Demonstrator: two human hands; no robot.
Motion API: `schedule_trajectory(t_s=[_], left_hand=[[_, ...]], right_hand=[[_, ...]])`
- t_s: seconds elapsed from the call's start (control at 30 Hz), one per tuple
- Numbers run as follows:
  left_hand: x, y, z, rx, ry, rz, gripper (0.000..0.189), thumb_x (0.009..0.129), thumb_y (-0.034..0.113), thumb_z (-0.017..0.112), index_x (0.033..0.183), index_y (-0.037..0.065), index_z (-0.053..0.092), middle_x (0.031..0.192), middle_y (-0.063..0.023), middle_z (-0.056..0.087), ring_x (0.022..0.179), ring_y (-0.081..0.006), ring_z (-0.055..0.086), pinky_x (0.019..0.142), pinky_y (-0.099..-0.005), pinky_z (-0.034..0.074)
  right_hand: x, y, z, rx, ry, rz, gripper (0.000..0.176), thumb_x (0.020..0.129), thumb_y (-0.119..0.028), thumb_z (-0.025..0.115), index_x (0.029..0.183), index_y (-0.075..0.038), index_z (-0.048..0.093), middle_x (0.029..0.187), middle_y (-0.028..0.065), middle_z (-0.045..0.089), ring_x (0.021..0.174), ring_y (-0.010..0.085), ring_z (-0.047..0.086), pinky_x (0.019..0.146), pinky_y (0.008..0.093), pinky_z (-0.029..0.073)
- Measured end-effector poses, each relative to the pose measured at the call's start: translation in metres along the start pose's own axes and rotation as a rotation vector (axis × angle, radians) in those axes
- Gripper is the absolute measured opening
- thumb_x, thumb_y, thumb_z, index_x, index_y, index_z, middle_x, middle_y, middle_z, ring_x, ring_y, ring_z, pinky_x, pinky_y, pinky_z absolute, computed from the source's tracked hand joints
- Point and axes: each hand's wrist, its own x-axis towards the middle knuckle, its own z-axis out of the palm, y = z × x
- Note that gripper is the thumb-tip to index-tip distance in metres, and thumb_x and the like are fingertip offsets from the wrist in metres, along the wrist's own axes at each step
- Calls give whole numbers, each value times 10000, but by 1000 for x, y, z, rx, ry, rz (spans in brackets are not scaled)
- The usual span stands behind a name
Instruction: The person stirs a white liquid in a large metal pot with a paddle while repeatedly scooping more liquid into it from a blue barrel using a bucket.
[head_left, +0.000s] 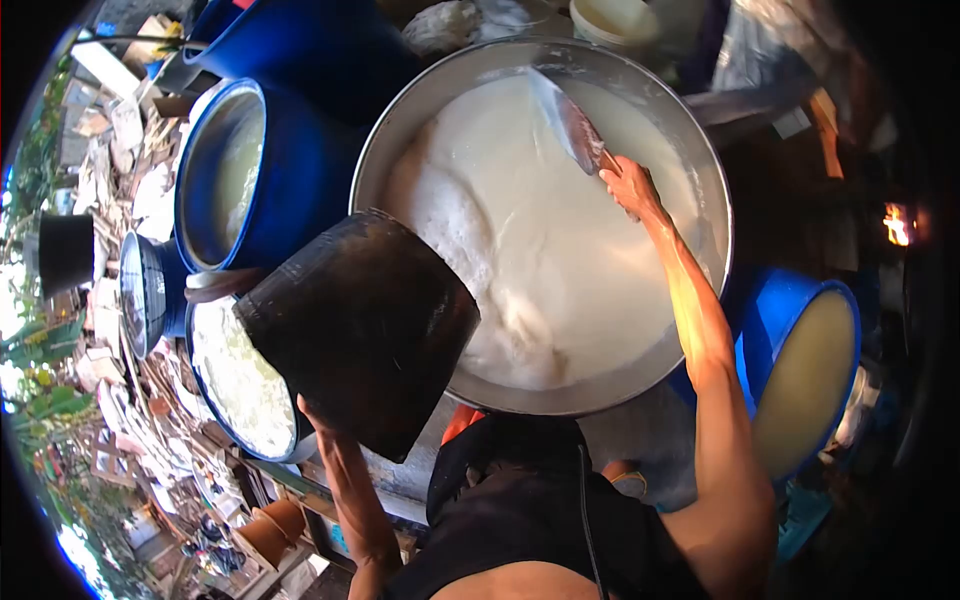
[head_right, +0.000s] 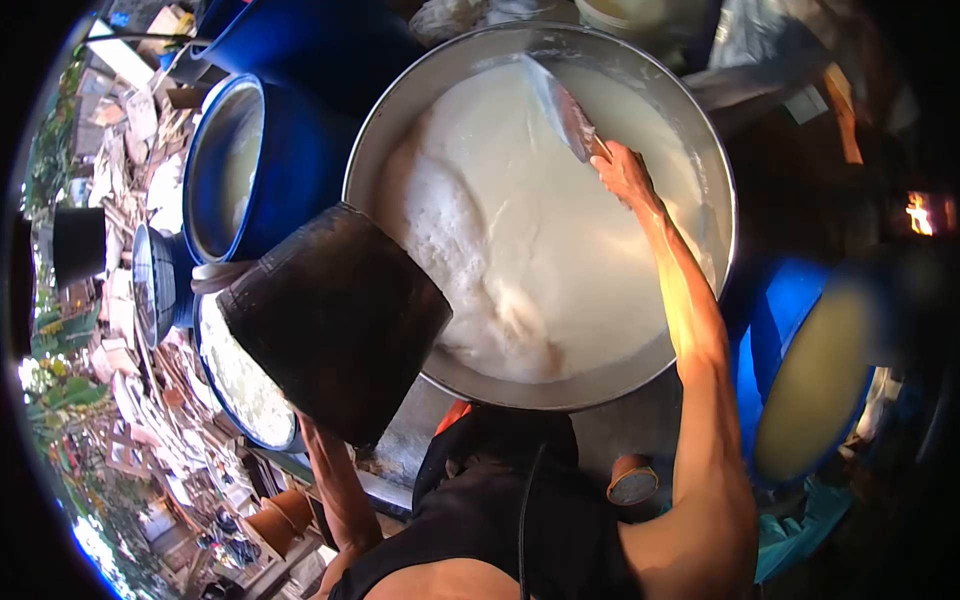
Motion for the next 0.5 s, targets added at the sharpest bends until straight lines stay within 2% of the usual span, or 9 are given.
schedule_trajectory(t_s=[0.07, 0.13, 0.17, 0.23, 0.3, 0.37, 0.43, 0.5], left_hand=[[-13, 30, 51, 173, -14, 63, 530, 956, 399, 571, 1326, 22, 520, 1156, -143, 650, 967, -245, 670, 812, -378, 579], [-25, 52, 87, 193, 67, 55, 333, 917, 295, 650, 1116, 47, 552, 878, -52, 620, 675, -144, 607, 545, -277, 505], [-31, 63, 104, 203, 107, 51, 248, 897, 244, 689, 1011, 60, 568, 739, -7, 605, 529, -94, 576, 412, -226, 467], [-40, 75, 121, 561, 279, -52, 157, 899, 190, 631, 874, 77, 525, 621, 19, 523, 451, -90, 502, 358, -238, 393], [-43, 76, 122, 626, 347, -66, 103, 880, 148, 588, 903, 55, 549, 620, 19, 516, 478, -85, 500, 399, -245, 394], [-42, 75, 110, 908, 237, 86, 117, 864, 135, 584, 924, 36, 570, 624, 15, 520, 500, -81, 500, 442, -252, 401], [-40, 77, 110, 974, 232, 24, 154, 834, 129, 561, 927, 10, 593, 659, 0, 548, 536, -91, 498, 486, -277, 407], [-34, 68, 97, 1041, 232, 86, 202, 818, 142, 568, 950, -7, 598, 669, -27, 561, 552, -112, 503, 500, -297, 416]], right_hand=[[19, 0, 15, -37, -74, 12, 223, 935, -225, 644, 1030, -23, 642, 667, 58, 611, 532, 143, 557, 529, 342, 479], [26, -2, 28, -117, -173, 3, 248, 912, -226, 668, 1015, -2, 637, 682, 90, 631, 545, 174, 583, 555, 370, 494], [27, 9, 38, -216, -158, -134, 264, 904, -232, 674, 993, 13, 634, 707, 120, 641, 564, 189, 602, 573, 379, 503], [13, 20, 50, -278, -183, -184, 310, 881, -259, 694, 1007, 19, 640, 932, 280, 689, 902, 455, 674, 776, 519, 528], [-14, 32, 63, -411, -159, -294, 324, 889, -288, 692, 1005, 11, 651, 957, 256, 699, 987, 468, 650, 824, 528, 522], [-48, 58, 73, -377, -163, -419, 325, 916, -309, 658, 1079, -28, 647, 944, 267, 697, 943, 473, 659, 813, 540, 532], [-94, 61, 71, -475, -226, -341, 289, 944, -330, 631, 1074, -71, 618, 823, 233, 692, 801, 464, 669, 708, 546, 527], [-140, 62, 62, -545, -351, -270, 319, 961, -314, 590, 1217, -125, 578, 829, 237, 699, 796, 469, 675, 723, 582, 531]])
